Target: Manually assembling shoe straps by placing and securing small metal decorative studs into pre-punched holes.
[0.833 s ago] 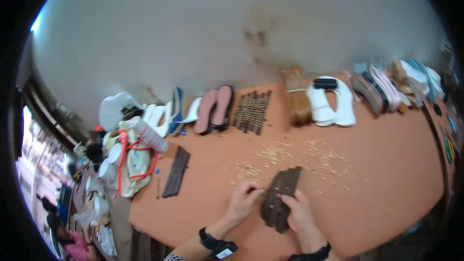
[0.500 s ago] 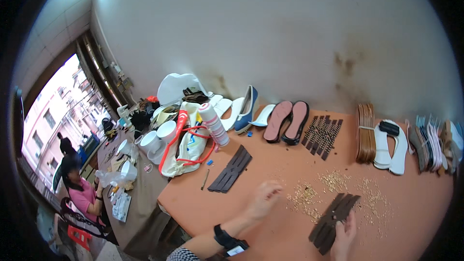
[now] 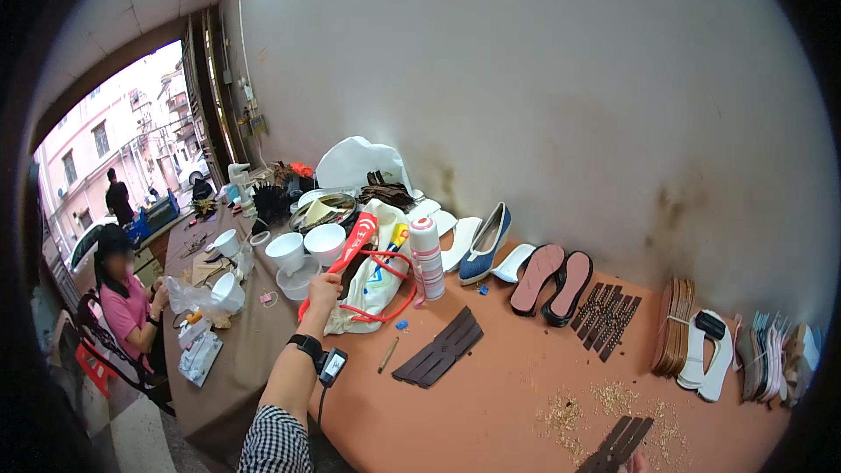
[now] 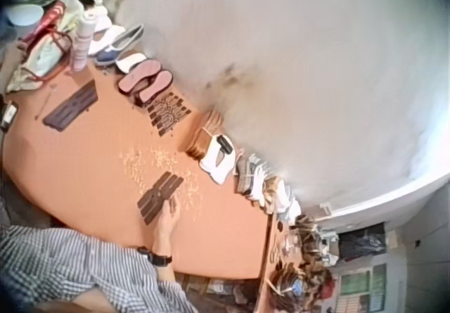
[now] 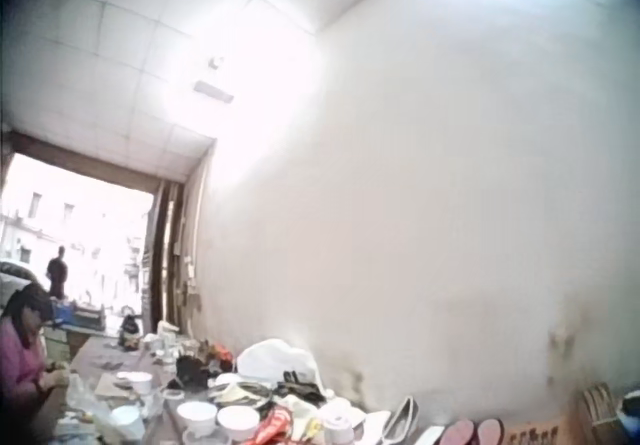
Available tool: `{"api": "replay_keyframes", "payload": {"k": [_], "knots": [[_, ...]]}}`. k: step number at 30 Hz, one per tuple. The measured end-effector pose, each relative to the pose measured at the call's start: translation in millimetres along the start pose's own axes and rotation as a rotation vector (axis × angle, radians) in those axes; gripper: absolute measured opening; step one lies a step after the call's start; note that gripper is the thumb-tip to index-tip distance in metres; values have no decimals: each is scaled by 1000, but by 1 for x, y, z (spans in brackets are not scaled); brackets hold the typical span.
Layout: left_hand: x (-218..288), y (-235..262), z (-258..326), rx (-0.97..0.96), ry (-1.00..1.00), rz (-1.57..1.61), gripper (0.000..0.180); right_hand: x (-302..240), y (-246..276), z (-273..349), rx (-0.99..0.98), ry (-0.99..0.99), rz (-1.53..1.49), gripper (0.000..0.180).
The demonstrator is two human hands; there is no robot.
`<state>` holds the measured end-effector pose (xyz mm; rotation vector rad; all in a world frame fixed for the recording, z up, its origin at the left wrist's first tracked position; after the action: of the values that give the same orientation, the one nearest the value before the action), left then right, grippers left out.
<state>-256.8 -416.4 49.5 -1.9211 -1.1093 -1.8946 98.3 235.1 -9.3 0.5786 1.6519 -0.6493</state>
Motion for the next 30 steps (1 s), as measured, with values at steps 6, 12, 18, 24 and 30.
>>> {"api": "replay_keyframes", "payload": {"k": [6,12,18,24,30], "knots": [[-16,-27,-5,58,-118,-469,21,1,35,7,146,22,149,40],[-19,-10,24,63,-34,-549,51,13,55,2,317,106,159,34],[-18,-29,108,282,-624,-615,36,23,72,-1,487,184,52,26],[-13,-16,128,235,-696,-473,38,21,67,-13,432,85,13,22],[-32,4,117,204,-685,-519,31,46,72,-17,425,60,-84,23]]}}
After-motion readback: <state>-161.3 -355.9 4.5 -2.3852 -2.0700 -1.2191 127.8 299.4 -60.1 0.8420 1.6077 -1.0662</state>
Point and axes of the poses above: each hand's wrist, its own z-axis away from the middle knuckle, its own y-axis out of the back of the hand, x = y × z, the point moved 7 cm from there along -z, towards the middle knuckle, and after that the axes turned 8 degrees about y, right-handed, at the moved point
